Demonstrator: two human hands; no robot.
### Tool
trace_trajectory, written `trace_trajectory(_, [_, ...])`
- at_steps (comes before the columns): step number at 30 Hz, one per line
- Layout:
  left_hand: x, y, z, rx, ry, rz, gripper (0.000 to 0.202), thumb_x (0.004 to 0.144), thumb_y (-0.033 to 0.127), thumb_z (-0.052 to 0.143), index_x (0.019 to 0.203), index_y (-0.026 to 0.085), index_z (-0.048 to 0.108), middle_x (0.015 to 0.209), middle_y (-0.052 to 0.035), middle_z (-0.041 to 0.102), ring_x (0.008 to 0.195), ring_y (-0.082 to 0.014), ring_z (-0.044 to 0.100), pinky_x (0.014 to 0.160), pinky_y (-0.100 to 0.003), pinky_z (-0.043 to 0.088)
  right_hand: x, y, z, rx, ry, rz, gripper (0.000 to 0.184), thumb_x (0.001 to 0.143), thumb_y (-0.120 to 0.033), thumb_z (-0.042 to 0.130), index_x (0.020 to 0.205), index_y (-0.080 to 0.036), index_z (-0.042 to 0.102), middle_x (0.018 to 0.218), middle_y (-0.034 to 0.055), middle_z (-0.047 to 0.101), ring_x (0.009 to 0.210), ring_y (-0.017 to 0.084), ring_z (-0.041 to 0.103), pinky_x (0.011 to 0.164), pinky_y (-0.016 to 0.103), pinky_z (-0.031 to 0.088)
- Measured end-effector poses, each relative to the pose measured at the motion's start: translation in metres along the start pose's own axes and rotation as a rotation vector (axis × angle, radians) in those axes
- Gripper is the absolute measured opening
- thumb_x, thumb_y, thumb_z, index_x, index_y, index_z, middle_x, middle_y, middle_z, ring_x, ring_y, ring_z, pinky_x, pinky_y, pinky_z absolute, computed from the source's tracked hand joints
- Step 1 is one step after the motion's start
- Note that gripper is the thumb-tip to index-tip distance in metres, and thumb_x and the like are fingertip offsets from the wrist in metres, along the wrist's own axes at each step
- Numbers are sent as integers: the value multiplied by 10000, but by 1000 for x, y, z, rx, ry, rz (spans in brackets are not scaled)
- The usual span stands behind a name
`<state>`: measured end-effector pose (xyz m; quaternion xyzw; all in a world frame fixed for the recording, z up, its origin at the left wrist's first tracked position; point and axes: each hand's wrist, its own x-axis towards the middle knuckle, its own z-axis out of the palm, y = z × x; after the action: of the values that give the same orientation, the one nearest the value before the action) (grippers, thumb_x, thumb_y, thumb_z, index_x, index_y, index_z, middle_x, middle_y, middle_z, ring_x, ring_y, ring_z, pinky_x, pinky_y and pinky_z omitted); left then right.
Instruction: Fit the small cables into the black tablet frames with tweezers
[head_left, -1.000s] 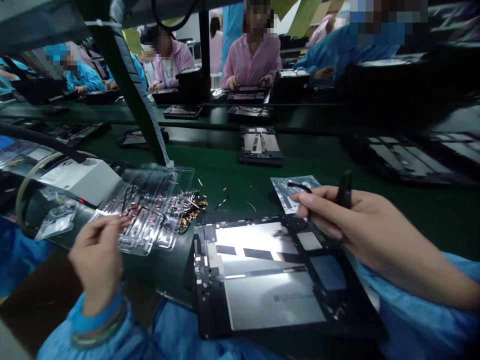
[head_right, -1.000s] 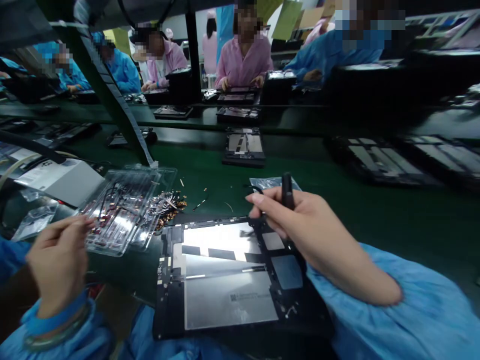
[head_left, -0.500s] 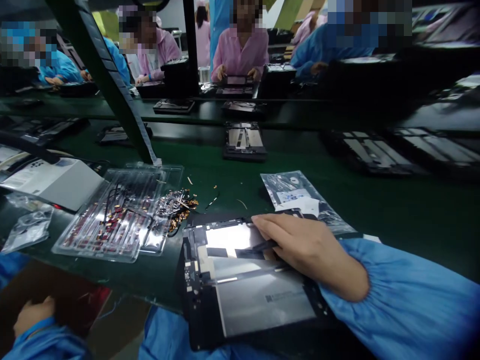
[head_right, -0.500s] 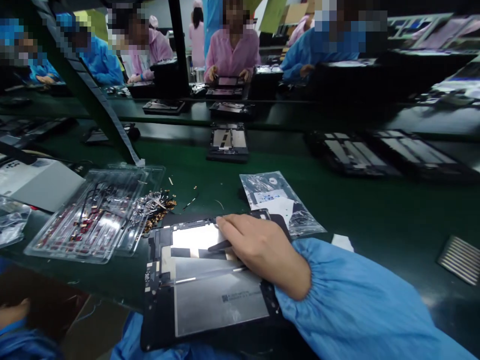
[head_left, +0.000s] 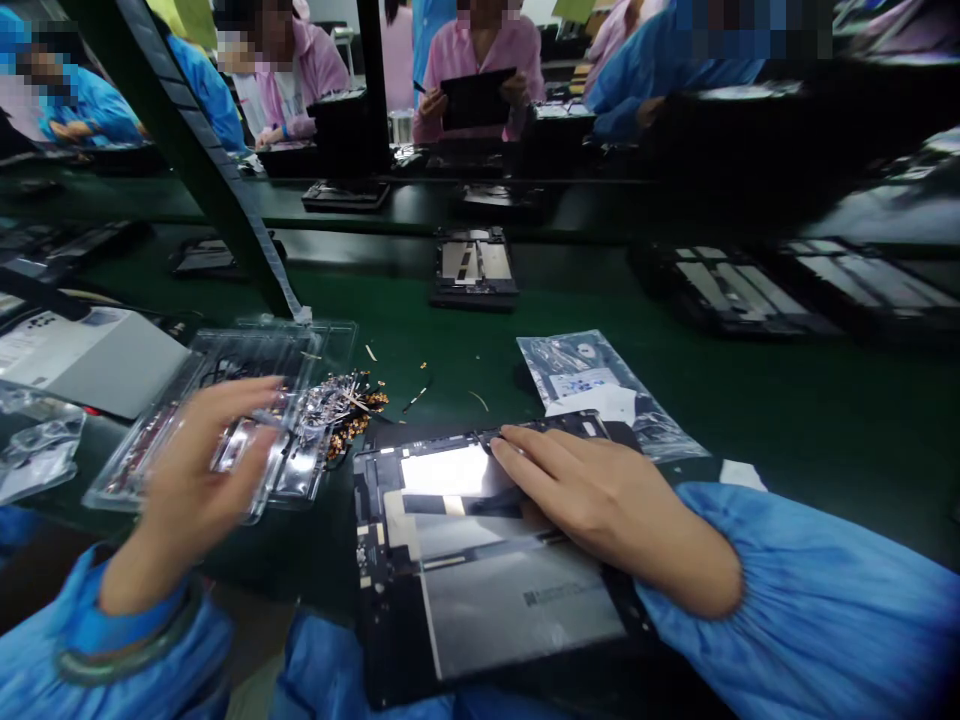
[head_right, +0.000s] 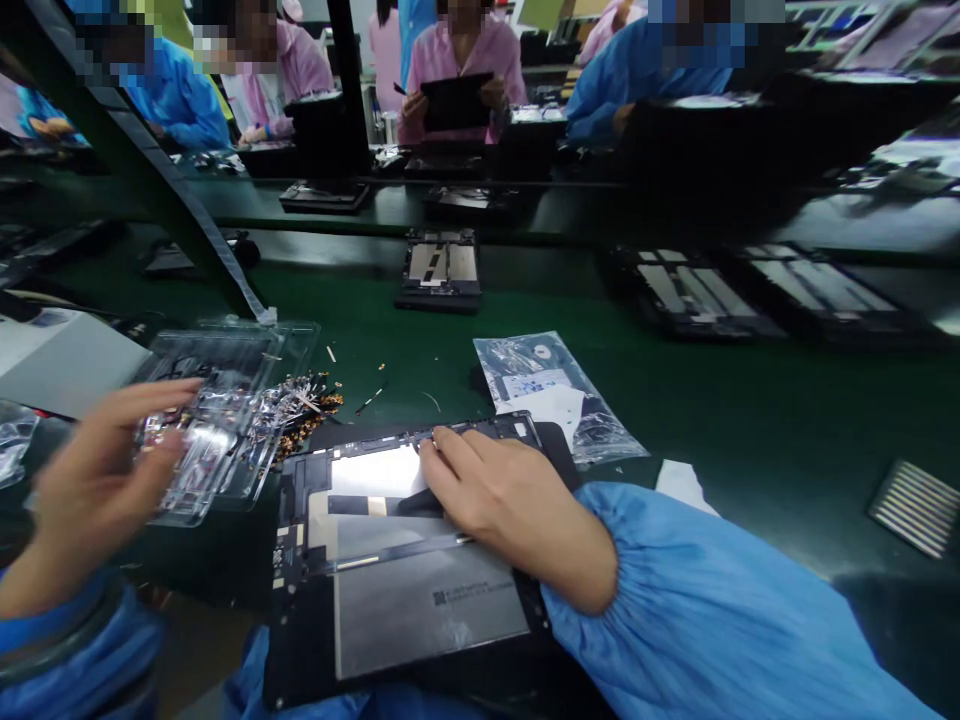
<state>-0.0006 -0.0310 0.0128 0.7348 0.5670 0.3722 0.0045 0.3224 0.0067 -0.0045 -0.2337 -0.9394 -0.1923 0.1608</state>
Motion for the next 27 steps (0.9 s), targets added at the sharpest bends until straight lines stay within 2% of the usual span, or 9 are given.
trace_trajectory(1, [6, 13, 12, -25, -137, 193, 250, 873, 240, 554, 1123, 250, 545, 1199, -48, 615, 1113, -197, 565, 964, -373, 457, 1, 0, -1, -3, 1, 2, 286, 869, -35, 383, 976, -40, 648, 952, 165, 694, 692, 221, 655, 493, 305, 506])
trace_trajectory(3, [16, 35, 36, -46, -381, 416, 252, 902, 219, 517, 1152, 192, 525, 1252, -103, 588, 1157, -195, 546, 956, -344, 471, 2, -1, -1, -10, 2, 5, 294, 868, -24, 375, 961, -53, 653, 936, 157, 696, 675, 215, 652, 479, 297, 491])
trace_trajectory(6, [26, 56, 65, -39, -522, 584, 248, 932, 275, 472, 1135, 143, 531, 1267, -129, 583, 1166, -215, 538, 974, -370, 461, 4, -1, 0, -14, 2, 2, 295, 876, -27, 373, 964, -64, 652, 921, 149, 695, 655, 207, 643, 469, 294, 472])
trace_trajectory(10, [30, 63, 81, -15, -565, 666, 261, 952, 296, 421, 1099, 126, 553, 1228, -126, 617, 1141, -242, 558, 967, -420, 459, 4, -2, 1, -21, 4, -7, 314, 893, -36, 348, 987, -58, 646, 907, 150, 689, 663, 205, 634, 489, 304, 472])
trace_trajectory(16, [28, 60, 80, -71, -591, 557, 302, 954, 282, 417, 1199, 133, 515, 1241, -116, 608, 1165, -212, 546, 979, -382, 463, -7, 2, -6, 104, -17, 77, 367, 916, -30, 289, 992, -85, 644, 859, 108, 685, 677, 183, 628, 521, 277, 461])
trace_trajectory(22, [27, 61, 84, 36, -553, 632, 320, 951, 266, 419, 1223, 149, 542, 1241, -106, 608, 1165, -239, 537, 957, -417, 473, -28, 8, -11, 111, -37, 122, 393, 921, -27, 270, 1057, -118, 627, 935, 95, 681, 740, 169, 631, 555, 250, 430])
trace_trajectory(27, [26, 64, 84, 98, -529, 667, 306, 951, 237, 413, 1198, 137, 564, 1213, -105, 628, 1155, -235, 546, 927, -406, 487, -32, 7, -6, 60, -10, 126, 353, 930, -37, 306, 1084, -101, 617, 970, 102, 684, 754, 182, 617, 592, 277, 430])
